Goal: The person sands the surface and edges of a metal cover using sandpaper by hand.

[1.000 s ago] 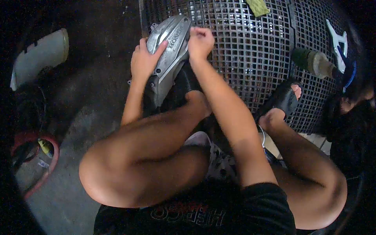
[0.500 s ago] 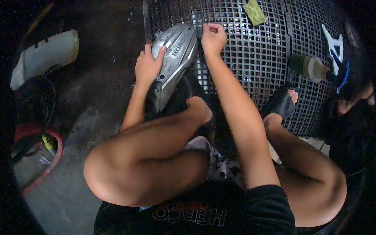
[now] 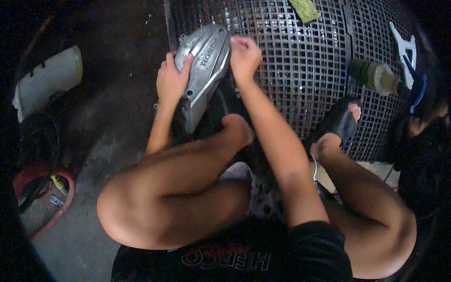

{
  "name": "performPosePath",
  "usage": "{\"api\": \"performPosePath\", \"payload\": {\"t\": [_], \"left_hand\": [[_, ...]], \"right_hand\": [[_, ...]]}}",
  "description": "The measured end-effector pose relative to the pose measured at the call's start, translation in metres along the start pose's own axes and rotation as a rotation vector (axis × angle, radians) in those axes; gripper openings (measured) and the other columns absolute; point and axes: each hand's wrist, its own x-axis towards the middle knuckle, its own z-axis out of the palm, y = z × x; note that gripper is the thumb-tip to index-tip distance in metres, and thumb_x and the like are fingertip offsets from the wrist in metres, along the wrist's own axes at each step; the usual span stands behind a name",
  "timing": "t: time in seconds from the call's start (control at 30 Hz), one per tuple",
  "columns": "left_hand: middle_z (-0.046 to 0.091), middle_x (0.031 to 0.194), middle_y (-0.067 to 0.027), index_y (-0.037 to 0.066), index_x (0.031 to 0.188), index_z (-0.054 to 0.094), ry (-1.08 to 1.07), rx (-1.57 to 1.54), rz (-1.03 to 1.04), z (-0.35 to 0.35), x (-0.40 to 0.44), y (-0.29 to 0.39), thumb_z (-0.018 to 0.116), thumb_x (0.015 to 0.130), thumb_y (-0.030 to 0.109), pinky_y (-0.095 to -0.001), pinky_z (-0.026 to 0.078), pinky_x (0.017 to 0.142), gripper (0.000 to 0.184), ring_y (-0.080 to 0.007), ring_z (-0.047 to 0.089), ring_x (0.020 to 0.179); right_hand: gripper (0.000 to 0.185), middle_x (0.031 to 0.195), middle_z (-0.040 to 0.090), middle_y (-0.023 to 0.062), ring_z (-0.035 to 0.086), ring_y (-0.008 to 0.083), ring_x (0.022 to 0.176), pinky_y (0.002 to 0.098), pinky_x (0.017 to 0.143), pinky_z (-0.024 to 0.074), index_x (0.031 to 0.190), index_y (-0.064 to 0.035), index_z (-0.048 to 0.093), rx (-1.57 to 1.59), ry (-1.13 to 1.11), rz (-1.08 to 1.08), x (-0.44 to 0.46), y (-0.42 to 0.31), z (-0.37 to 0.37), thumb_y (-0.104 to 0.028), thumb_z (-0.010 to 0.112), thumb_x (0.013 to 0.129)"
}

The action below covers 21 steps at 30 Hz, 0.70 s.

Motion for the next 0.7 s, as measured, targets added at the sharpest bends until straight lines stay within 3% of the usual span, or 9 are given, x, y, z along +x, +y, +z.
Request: {"api": "performPosePath", "payload": {"t": [0.1, 0.23, 0.27, 0.37, 0.47, 0.57, 0.7], "left_hand": [[0.066, 0.11, -0.0303, 0.002, 0.128, 0.058, 0.027, -0.014, 0.015, 0.001, -0.003, -0.001, 0.056, 0.095, 0.064, -0.0535, 0.052, 0.089, 0.07, -0.0471, 0.065, 0.104], [0.066, 0.11, -0.0293, 0.001, 0.127, 0.059, 0.07, -0.024, 0.002, -0.001, -0.002, 0.0, 0.058, 0.093, 0.064, -0.054, 0.052, 0.086, 0.071, -0.046, 0.065, 0.103], [0.066, 0.11, -0.0294, 0.001, 0.127, 0.059, 0.07, -0.019, 0.009, 0.001, -0.004, -0.001, 0.058, 0.093, 0.064, -0.0541, 0.052, 0.087, 0.072, -0.0462, 0.065, 0.103], [0.066, 0.111, -0.0296, 0.001, 0.129, 0.059, 0.068, -0.035, 0.01, 0.007, -0.002, -0.005, 0.057, 0.093, 0.065, -0.0538, 0.052, 0.087, 0.073, -0.046, 0.065, 0.105], [0.065, 0.112, -0.0298, 0.002, 0.13, 0.059, 0.028, -0.042, 0.009, 0.005, -0.008, -0.009, 0.056, 0.094, 0.066, -0.0538, 0.052, 0.087, 0.073, -0.0457, 0.065, 0.105], [0.066, 0.111, -0.0296, 0.003, 0.13, 0.059, 0.05, -0.029, 0.001, 0.002, 0.001, -0.004, 0.055, 0.094, 0.066, -0.0545, 0.052, 0.087, 0.073, -0.046, 0.065, 0.105], [0.066, 0.11, -0.0288, 0.002, 0.129, 0.059, 0.05, -0.03, 0.003, 0.007, -0.004, -0.007, 0.056, 0.094, 0.066, -0.0544, 0.053, 0.086, 0.073, -0.0458, 0.065, 0.104]], "right_hand": [[0.021, 0.08, 0.077, 0.0103, 0.072, 0.0169, 0.07, 0.0309, 0.074, 0.0559, 0.091, -0.0012, 0.079, 0.025, -0.026, 0.133, 0.034, 0.004, 0.016, -0.02, 0.084, 0.083], [0.02, 0.08, 0.077, 0.0086, 0.069, 0.0144, 0.069, 0.0307, 0.072, 0.0554, 0.094, -0.0046, 0.081, -0.109, -0.095, 0.065, 0.012, -0.012, -0.012, -0.021, 0.085, 0.083], [0.019, 0.08, 0.077, 0.0091, 0.069, 0.0144, 0.069, 0.0298, 0.072, 0.0552, 0.094, -0.0033, 0.081, -0.057, -0.08, 0.229, 0.006, -0.023, -0.01, -0.018, 0.084, 0.083], [0.018, 0.081, 0.077, 0.0098, 0.069, 0.0138, 0.07, 0.0299, 0.073, 0.0552, 0.094, -0.0004, 0.08, -0.139, -0.04, 0.133, 0.027, -0.008, 0.005, -0.015, 0.084, 0.083], [0.019, 0.082, 0.077, 0.0104, 0.07, 0.0149, 0.072, 0.0305, 0.073, 0.0549, 0.096, -0.0022, 0.08, 0.048, -0.027, 0.198, 0.029, -0.006, 0.014, -0.016, 0.084, 0.083], [0.018, 0.082, 0.077, 0.01, 0.07, 0.0151, 0.073, 0.0305, 0.073, 0.0548, 0.095, -0.0032, 0.08, -0.049, -0.057, 0.075, 0.011, -0.018, 0.003, -0.016, 0.083, 0.083], [0.02, 0.079, 0.076, 0.0097, 0.07, 0.016, 0.072, 0.031, 0.073, 0.0544, 0.094, -0.0031, 0.08, -0.079, -0.029, 0.097, 0.025, -0.016, 0.012, -0.019, 0.084, 0.083]]}}
